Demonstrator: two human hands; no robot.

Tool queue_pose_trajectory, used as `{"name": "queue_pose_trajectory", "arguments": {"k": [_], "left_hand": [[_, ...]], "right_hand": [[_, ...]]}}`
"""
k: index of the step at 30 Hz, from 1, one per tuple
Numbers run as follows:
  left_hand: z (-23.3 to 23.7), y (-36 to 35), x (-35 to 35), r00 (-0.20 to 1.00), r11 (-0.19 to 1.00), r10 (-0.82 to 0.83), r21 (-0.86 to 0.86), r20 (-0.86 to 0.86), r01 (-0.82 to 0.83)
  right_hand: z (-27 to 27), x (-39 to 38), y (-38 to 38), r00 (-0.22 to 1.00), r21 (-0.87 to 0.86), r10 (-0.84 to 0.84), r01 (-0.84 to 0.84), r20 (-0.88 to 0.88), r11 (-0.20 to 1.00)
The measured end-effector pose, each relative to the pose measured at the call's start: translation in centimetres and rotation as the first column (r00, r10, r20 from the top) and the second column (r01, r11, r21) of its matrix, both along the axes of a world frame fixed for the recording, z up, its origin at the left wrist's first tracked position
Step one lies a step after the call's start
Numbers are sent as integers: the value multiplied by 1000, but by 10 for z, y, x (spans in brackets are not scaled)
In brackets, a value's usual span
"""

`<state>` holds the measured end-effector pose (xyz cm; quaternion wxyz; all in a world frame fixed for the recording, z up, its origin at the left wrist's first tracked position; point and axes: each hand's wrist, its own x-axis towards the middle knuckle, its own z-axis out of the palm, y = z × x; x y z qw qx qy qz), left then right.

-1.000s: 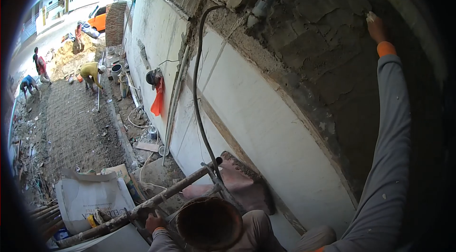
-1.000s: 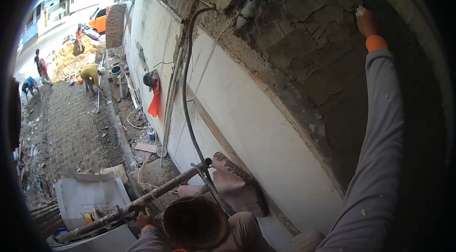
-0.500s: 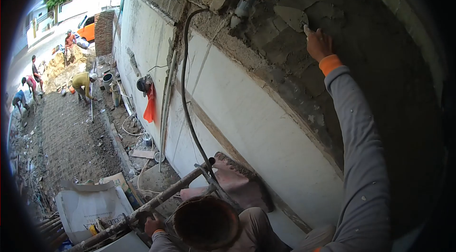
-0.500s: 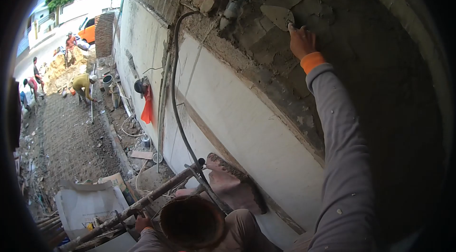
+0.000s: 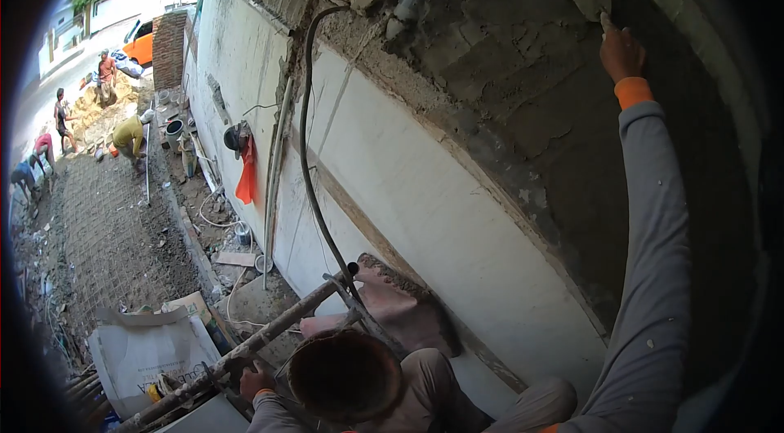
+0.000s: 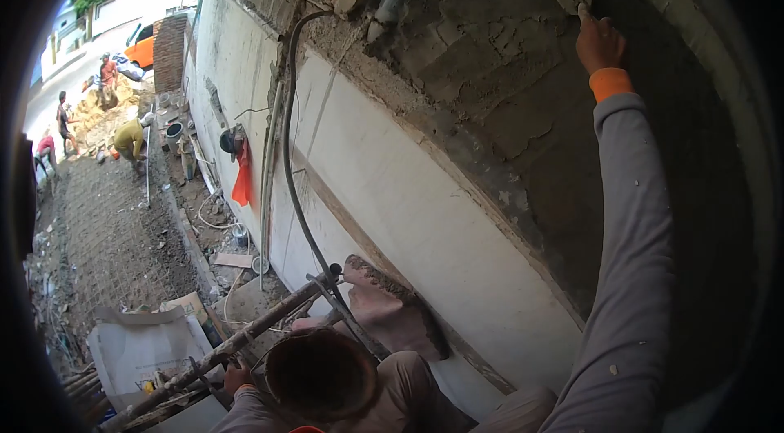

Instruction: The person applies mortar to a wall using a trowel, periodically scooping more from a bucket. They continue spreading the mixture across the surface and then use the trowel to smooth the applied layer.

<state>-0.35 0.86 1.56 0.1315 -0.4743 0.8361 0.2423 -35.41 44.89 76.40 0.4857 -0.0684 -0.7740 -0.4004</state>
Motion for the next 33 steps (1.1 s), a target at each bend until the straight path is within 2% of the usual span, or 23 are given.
{"name": "queue_pose_trajectory", "arguments": {"k": [2, 3, 6, 9, 13, 17, 19, 20, 22, 23, 27, 30, 33], "left_hand": [[-7, -1, 2, 1000, 1000, -20, -11, -12, 20], [-8, -2, 4, 1000, 1000, -18, -16, -10, 18], [-8, 0, 1, 1000, 999, -14, -29, -18, 13], [-11, -1, 2, 1000, 999, -13, -43, 1, 13], [-11, 1, 0, 1000, 1000, -8, -28, 1, 8], [-9, -1, 2, 1000, 999, -30, -17, 6, 30], [-3, -1, 0, 999, 1000, -26, -1, 25, 26], [-3, -1, 1, 1000, 1000, -18, 4, 16, 18], [-4, -1, 1, 1000, 1000, -4, 12, -10, 4], [-2, -1, 0, 1000, 1000, -2, 17, 4, 2], [7, 0, -2, 1000, 1000, -4, 7, 29, 4], [3, 0, 0, 1000, 1000, -10, 6, 20, 9], [1, 0, 1, 1000, 1000, -4, 0, 21, 4]], "right_hand": [[8, 13, 8, 998, 44, -1, 3, -56, 999], [9, 21, 8, 996, 2, -66, 66, -61, 998], [-3, 50, 4, 992, -79, -117, 113, -47, 990], [-22, 52, 34, 998, -95, 27, -21, 54, 995], [-25, 43, 54, 978, -142, -9, 39, 210, 989], [8, 56, 38, 986, -350, -3, 63, 169, 935], [17, 57, 31, 991, -465, 52, 10, 120, 885], [15, 43, 49, 971, -492, 228, -162, 77, 855], [6, 9, 101, 836, -521, 548, -478, -23, 707], [-12, 26, 67, 818, -627, 575, -462, -27, 627], [-60, 2, 61, 795, -630, 592, -395, 131, 669], [-84, -2, 61, 825, -528, 484, -283, 292, 801], [-98, 28, 63, 874, -404, 262, -83, 409, 911]]}}
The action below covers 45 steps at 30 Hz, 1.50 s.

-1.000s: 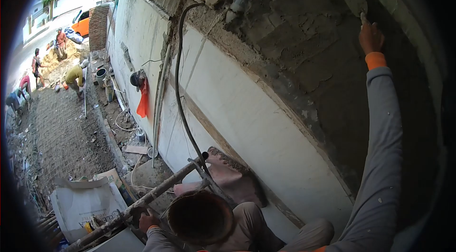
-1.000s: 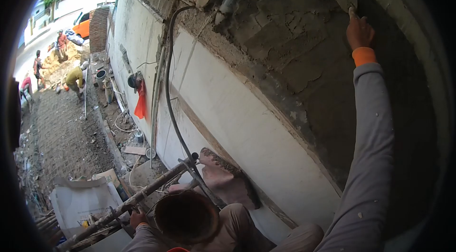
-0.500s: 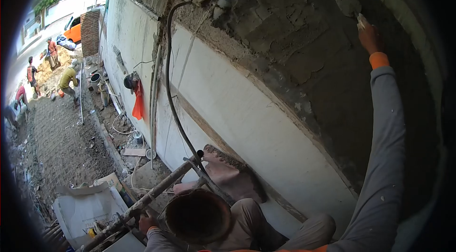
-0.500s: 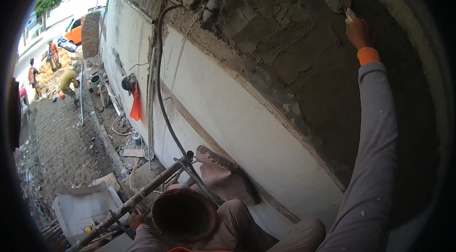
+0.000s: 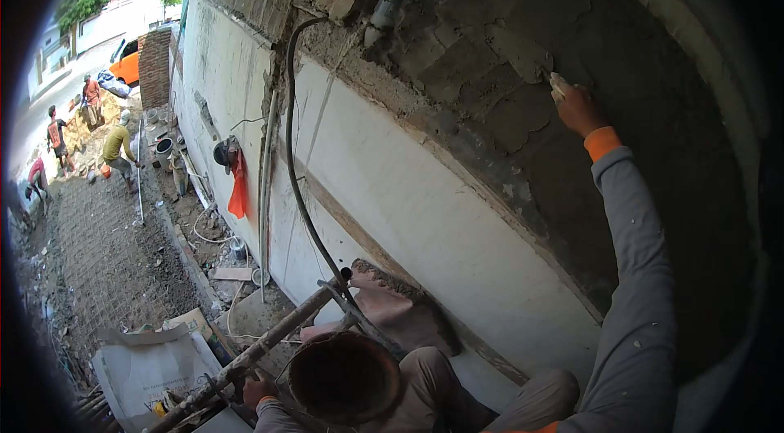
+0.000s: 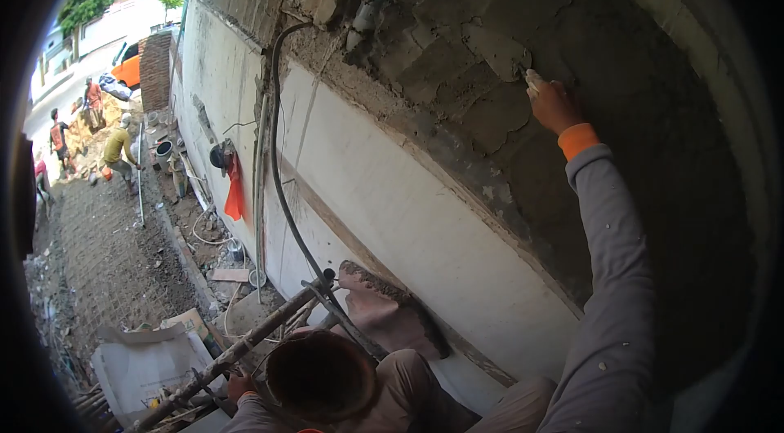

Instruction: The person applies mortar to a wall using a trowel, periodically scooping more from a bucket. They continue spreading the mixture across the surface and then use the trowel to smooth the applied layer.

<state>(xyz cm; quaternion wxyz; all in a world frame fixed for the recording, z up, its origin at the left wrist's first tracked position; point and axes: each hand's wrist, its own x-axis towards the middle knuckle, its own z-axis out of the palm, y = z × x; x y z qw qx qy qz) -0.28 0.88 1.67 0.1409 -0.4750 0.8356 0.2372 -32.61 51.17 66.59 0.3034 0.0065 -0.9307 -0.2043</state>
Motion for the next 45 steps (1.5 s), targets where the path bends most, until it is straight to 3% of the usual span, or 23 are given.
{"name": "queue_pose_trajectory", "arguments": {"k": [3, 10, 13, 15, 17, 21, 23, 24, 29, 30, 33, 37, 38, 39, 40, 41, 43, 45], "left_hand": [[0, 0, -2, 1000, 1000, 9, -1, 17, -9], [3, 1, -1, 1000, 1000, 21, -18, 12, -21], [1, 1, -1, 1000, 999, 26, -38, -10, -26], [1, 2, -1, 1000, 998, 22, -52, 8, -22], [-13, 0, 2, 1000, 999, -3, -54, -1, 3], [-7, -1, 2, 1000, 999, -27, -32, -8, 26], [-30, -6, 4, 998, 998, -60, -34, -14, 59], [-39, -9, 6, 997, 996, -80, -37, -16, 80], [-29, -5, 5, 997, 998, -62, -32, -37, 60], [-40, -7, 6, 998, 999, -47, -25, -45, 46], [-45, -11, 3, 997, 997, -59, -49, -41, 57], [-34, -5, 5, 997, 994, -73, -84, -16, 71], [-36, -6, 7, 995, 994, -85, -74, -43, 82], [-46, -9, 9, 993, 994, -97, -63, -70, 92], [-87, -20, 10, 994, 992, -75, -106, -83, 66], [-77, -17, 9, 997, 997, -52, -68, -58, 48], [-10, -1, 6, 994, 993, -113, -19, -7, 113], [-28, -5, 6, 997, 998, -69, -14, -40, 69]], "right_hand": [[16, 34, 1, 983, 197, -121, 147, -139, 969], [84, 79, 88, 912, 23, -67, 84, -406, 996], [63, 124, 90, 886, -91, -99, 64, -453, 994], [34, 150, 98, 873, -134, 61, -143, -484, 981], [-9, 184, 74, 888, -275, -26, -114, -458, 955], [-127, 249, 32, 930, -485, 169, -318, -326, 814], [-186, 285, -2, 964, -509, 206, -262, -165, 820], [-208, 297, -20, 950, -455, 305, -304, -75, 837], [-333, 345, -70, 771, -583, 569, -331, 286, 742], [-343, 356, -85, 738, -661, 594, -276, 319, 698], [-372, 370, -86, 616, -645, 649, -281, 446, 710], [-371, 362, -85, 686, -673, 560, -137, 465, 727], [-373, 361, -87, 696, -608, 472, -64, 541, 792], [-373, 358, -86, 641, -588, 502, -96, 580, 803], [-374, 356, -85, 582, -571, 528, -130, 618, 811], [-374, 353, -87, 521, -554, 551, -167, 653, 815], [-373, 350, -97, 548, -529, 510, -139, 663, 837], [-368, 342, -116, 574, -501, 488, -150, 657, 852]]}}
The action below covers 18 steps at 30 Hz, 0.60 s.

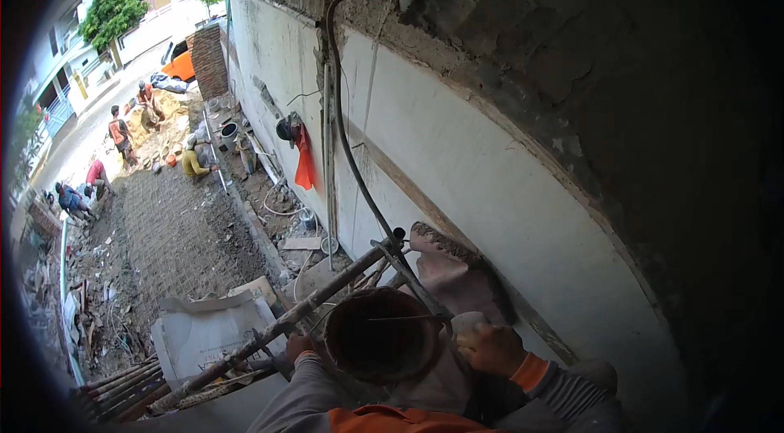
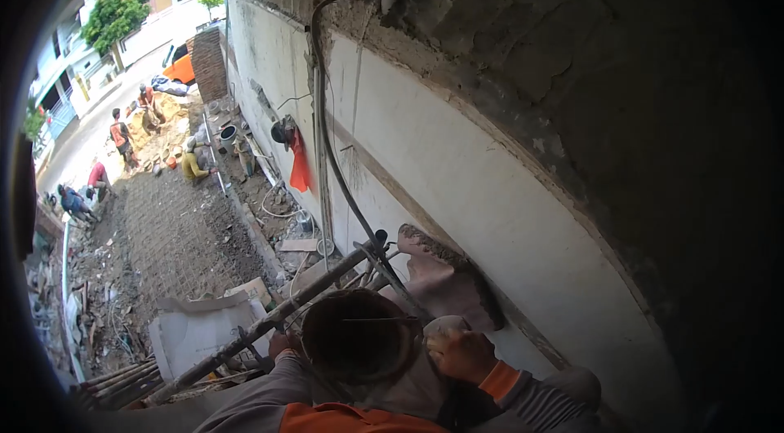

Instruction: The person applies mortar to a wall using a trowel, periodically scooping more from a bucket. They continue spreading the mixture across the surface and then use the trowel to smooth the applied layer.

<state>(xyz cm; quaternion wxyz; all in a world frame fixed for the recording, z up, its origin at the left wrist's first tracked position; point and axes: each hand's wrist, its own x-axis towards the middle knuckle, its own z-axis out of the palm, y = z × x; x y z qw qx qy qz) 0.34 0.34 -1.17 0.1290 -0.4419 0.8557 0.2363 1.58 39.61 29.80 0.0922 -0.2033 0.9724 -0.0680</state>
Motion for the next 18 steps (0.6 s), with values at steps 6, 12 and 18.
{"name": "queue_pose_trajectory", "arguments": {"k": [6, 12, 18], "left_hand": [[26, 5, -3, 997, 997, 63, 32, 41, -65], [40, 1, -4, 997, 997, 29, 73, 78, -34], [29, 0, -2, 997, 989, 70, 129, 36, -74]], "right_hand": [[-26, -36, -63, 980, 247, 178, -150, -93, 957], [-29, -20, -85, 930, 338, 367, -352, 20, 873], [30, -37, -74, 906, 222, 415, -423, 82, 879]]}}
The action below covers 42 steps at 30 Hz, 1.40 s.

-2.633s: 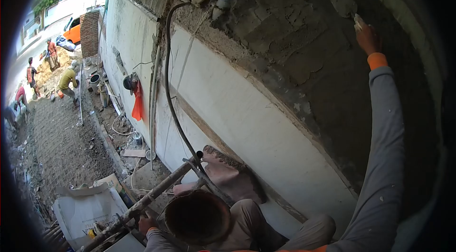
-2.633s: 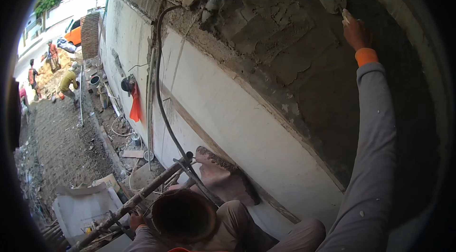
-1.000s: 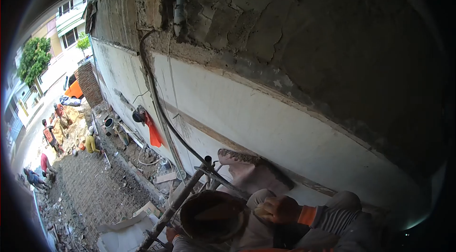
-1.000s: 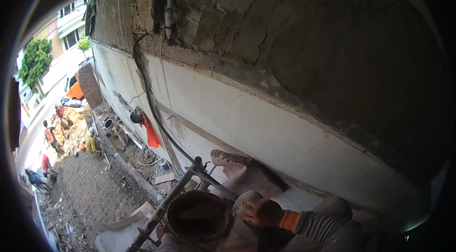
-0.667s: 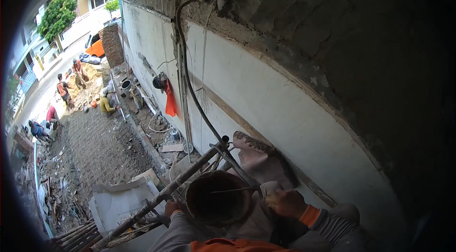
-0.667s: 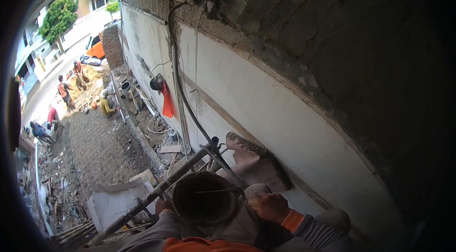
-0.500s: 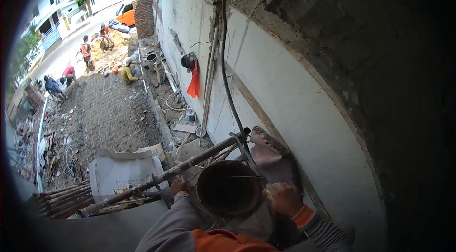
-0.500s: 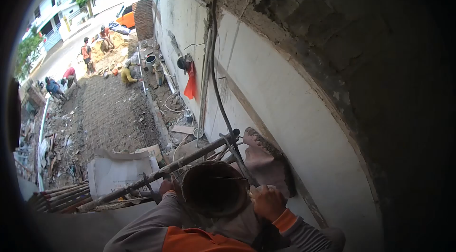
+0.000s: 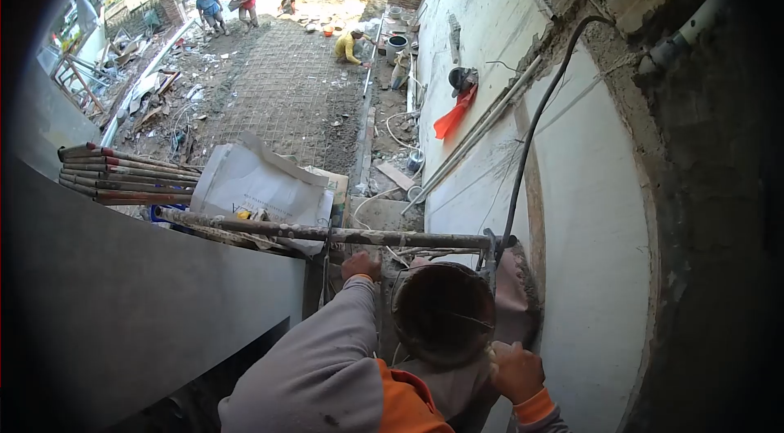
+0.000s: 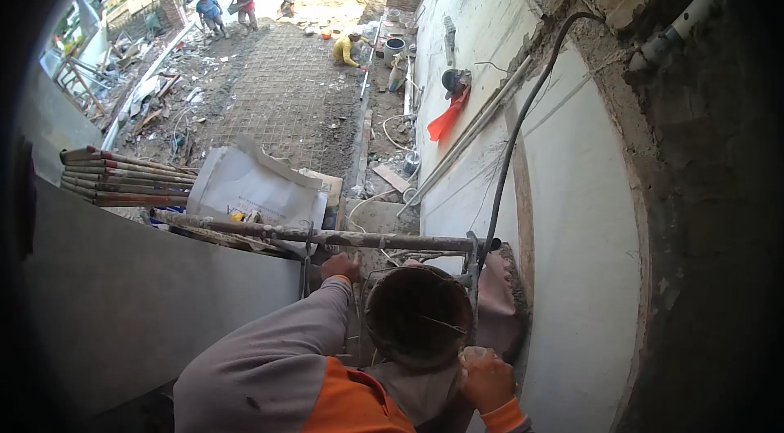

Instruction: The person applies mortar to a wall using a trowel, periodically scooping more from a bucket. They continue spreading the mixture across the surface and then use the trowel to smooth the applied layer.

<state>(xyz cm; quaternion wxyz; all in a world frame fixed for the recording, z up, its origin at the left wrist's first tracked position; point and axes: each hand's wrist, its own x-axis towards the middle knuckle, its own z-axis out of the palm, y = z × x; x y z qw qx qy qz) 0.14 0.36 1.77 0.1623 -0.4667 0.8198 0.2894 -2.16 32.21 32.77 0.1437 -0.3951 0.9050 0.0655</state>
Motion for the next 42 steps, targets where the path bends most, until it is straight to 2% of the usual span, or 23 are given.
{"name": "queue_pose_trajectory", "arguments": {"k": [1, 4, 7, 10, 15, 19, 21, 24, 27, 31, 34, 37, 40, 42], "left_hand": [[0, 1, 1, 1000, 1000, 2, -5, -4, -2], [4, -1, 1, 1000, 1000, -9, -24, 2, 9], [13, 2, -1, 1000, 1000, -14, -24, 27, 14], [2, 2, -1, 1000, 998, -1, -62, 17, 2], [13, 1, -2, 999, 1000, -5, -3, 36, 5], [9, 1, -2, 1000, 999, -6, -31, 21, 7], [12, 0, -1, 999, 1000, -14, -17, 48, 15], [7, 2, -1, 999, 1000, -5, -28, 34, 6], [14, 2, -2, 1000, 1000, 18, 16, 21, -18], [5, 2, 0, 1000, 999, -13, -37, 23, 13], [9, 3, -2, 999, 999, 8, -34, 37, -7], [11, 1, 0, 999, 999, 6, -33, 40, -5], [9, 2, -2, 1000, 999, 14, -32, 26, -13], [8, 1, 0, 1000, 999, 11, -34, 28, -11]], "right_hand": [[8, -2, -6, 996, 42, -87, 89, -35, 995], [-12, -15, -16, 974, 129, -191, 207, -121, 970], [-82, -23, -19, 994, 149, -108, 104, 15, 983], [-93, -18, -19, 987, 123, -140, 130, 79, 984], [-45, 12, -9, 996, 97, -58, 52, 67, 994], [-29, 14, 11, 999, -44, 3, -1, 47, 999], [-16, 15, 3, 998, -85, -47, 51, 49, 995], [-39, 26, -15, 988, 33, -81, 77, 131, 996], [-81, 29, -28, 993, 16, -62, 61, 99, 998], [-82, 29, -24, 984, 41, -95, 89, 149, 995], [-53, 24, -19, 963, 63, -112, 100, 245, 993], [-32, 18, -19, 978, 48, -154, 149, 138, 988], [-6, 2, -13, 993, -50, -55, 61, 108, 997], [39, -4, -24, 993, -60, -69, 75, 96, 995]]}}
